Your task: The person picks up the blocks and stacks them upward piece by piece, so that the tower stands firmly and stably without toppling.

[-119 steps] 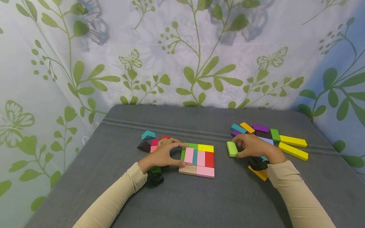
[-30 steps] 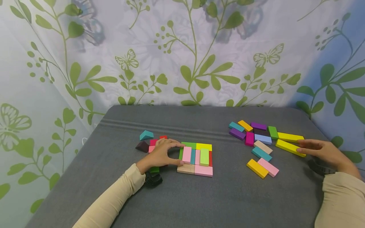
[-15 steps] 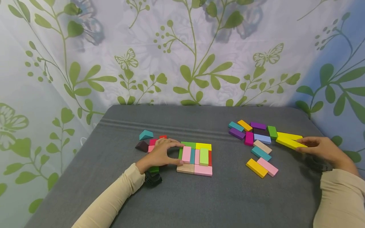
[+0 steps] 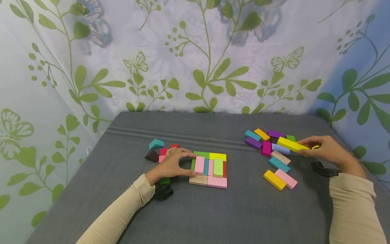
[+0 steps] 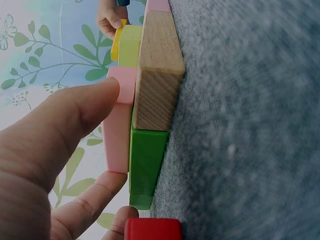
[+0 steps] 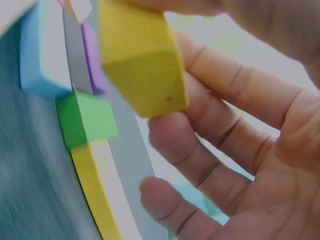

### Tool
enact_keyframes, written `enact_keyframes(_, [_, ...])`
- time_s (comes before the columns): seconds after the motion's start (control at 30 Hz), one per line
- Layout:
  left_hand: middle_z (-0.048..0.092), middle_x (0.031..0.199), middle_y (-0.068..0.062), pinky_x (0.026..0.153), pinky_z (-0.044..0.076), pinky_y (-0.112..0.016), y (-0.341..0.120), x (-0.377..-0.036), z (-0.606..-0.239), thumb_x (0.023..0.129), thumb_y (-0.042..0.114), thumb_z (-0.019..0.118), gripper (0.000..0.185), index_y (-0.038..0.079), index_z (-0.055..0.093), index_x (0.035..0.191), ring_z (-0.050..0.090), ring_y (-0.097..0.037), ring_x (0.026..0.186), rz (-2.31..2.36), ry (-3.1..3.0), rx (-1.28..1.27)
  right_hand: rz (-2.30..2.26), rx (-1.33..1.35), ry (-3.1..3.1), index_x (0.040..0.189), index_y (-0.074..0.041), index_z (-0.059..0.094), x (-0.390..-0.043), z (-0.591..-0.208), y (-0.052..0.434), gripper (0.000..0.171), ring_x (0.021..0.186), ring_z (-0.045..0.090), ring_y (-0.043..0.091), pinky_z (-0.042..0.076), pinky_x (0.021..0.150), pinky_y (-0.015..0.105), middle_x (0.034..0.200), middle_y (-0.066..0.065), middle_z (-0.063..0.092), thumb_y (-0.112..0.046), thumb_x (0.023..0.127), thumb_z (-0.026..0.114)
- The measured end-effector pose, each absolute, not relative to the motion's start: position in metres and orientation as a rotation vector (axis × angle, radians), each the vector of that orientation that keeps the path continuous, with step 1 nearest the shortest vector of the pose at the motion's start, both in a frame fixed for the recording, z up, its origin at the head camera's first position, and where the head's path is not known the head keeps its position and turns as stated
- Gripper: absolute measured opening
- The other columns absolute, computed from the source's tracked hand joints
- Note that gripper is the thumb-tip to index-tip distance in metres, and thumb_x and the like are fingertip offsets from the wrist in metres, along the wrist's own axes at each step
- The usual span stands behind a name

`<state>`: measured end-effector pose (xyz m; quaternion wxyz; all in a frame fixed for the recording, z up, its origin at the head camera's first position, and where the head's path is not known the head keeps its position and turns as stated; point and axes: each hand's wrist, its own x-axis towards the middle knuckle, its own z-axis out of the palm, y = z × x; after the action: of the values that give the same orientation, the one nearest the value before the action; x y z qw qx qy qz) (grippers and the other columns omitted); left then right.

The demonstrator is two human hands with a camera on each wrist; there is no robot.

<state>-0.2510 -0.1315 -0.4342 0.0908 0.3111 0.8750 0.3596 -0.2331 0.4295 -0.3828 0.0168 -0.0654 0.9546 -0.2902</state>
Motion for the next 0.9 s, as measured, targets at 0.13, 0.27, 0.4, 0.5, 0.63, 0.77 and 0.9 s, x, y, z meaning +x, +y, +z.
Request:
enact_keyframes(0.13, [0.059,0.149,-0.016,0.12,0.013,-0.07,-0.132,-0.251,-0.435,0.085,0.037,0.092,0.069,0.011,0.069,0.145,0.043,-0.042,0.144,1.075,2.599,0.926,-0.943,-0.312,2.974,0.121,0.012,0.074,-0.239,-0.383,0.411,0.038,0.081,0.056,0.01,0.053,0.068,0.024,0.102,0.008,0.072,-0.013,0.094,0.084])
enact_keyframes(0.27, [0.06,0.149,-0.014,0.12,0.014,-0.07,-0.132,-0.252,-0.436,0.085,0.037,0.092,0.07,0.012,0.069,0.145,0.044,-0.041,0.143,1.078,2.599,0.926,-0.979,-0.444,2.975,0.117,0.013,0.074,-0.244,-0.383,0.395,0.033,0.077,0.057,0.009,0.053,0.065,0.024,0.099,0.008,0.072,-0.004,0.091,0.084])
enact_keyframes(0.4, [0.059,0.15,-0.014,0.121,0.012,-0.068,-0.132,-0.252,-0.436,0.085,0.038,0.092,0.07,0.014,0.068,0.146,0.043,-0.04,0.144,1.075,2.593,0.913,-0.976,-0.548,2.985,0.115,0.01,0.076,-0.248,-0.385,0.38,0.03,0.077,0.056,0.006,0.053,0.066,0.023,0.098,0.006,0.072,-0.001,0.089,0.085])
enact_keyframes(0.5, [0.059,0.15,-0.014,0.122,0.012,-0.068,-0.132,-0.252,-0.436,0.085,0.039,0.092,0.07,0.014,0.068,0.146,0.043,-0.04,0.145,1.069,2.595,0.913,-0.983,-0.623,2.992,0.114,0.006,0.078,-0.25,-0.387,0.368,0.028,0.077,0.057,0.005,0.053,0.068,0.023,0.098,0.005,0.072,0.0,0.088,0.087])
enact_keyframes(0.63, [0.06,0.15,-0.014,0.121,0.013,-0.069,-0.132,-0.253,-0.437,0.085,0.039,0.091,0.069,0.014,0.069,0.146,0.043,-0.04,0.144,1.067,2.599,0.916,-1.0,-0.676,2.975,0.114,0.004,0.079,-0.252,-0.387,0.354,0.029,0.078,0.059,0.005,0.054,0.071,0.023,0.101,0.007,0.073,-0.002,0.087,0.088])
enact_keyframes(0.77, [0.059,0.151,-0.014,0.122,0.013,-0.068,-0.132,-0.254,-0.438,0.086,0.039,0.091,0.069,0.014,0.068,0.146,0.043,-0.039,0.144,1.054,2.599,0.91,-0.994,-0.705,2.965,0.114,0.002,0.08,-0.253,-0.386,0.339,0.028,0.084,0.062,0.008,0.054,0.076,0.024,0.103,0.005,0.073,-0.005,0.088,0.087])
enact_keyframes(0.9, [0.06,0.149,-0.014,0.121,0.014,-0.068,-0.131,-0.254,-0.437,0.086,0.04,0.091,0.07,0.014,0.068,0.146,0.045,-0.038,0.143,1.042,2.608,0.919,-1.031,-0.815,2.951,0.113,0.001,0.081,-0.253,-0.389,0.326,0.027,0.082,0.062,0.01,0.055,0.074,0.026,0.097,0.0,0.073,-0.004,0.087,0.088])
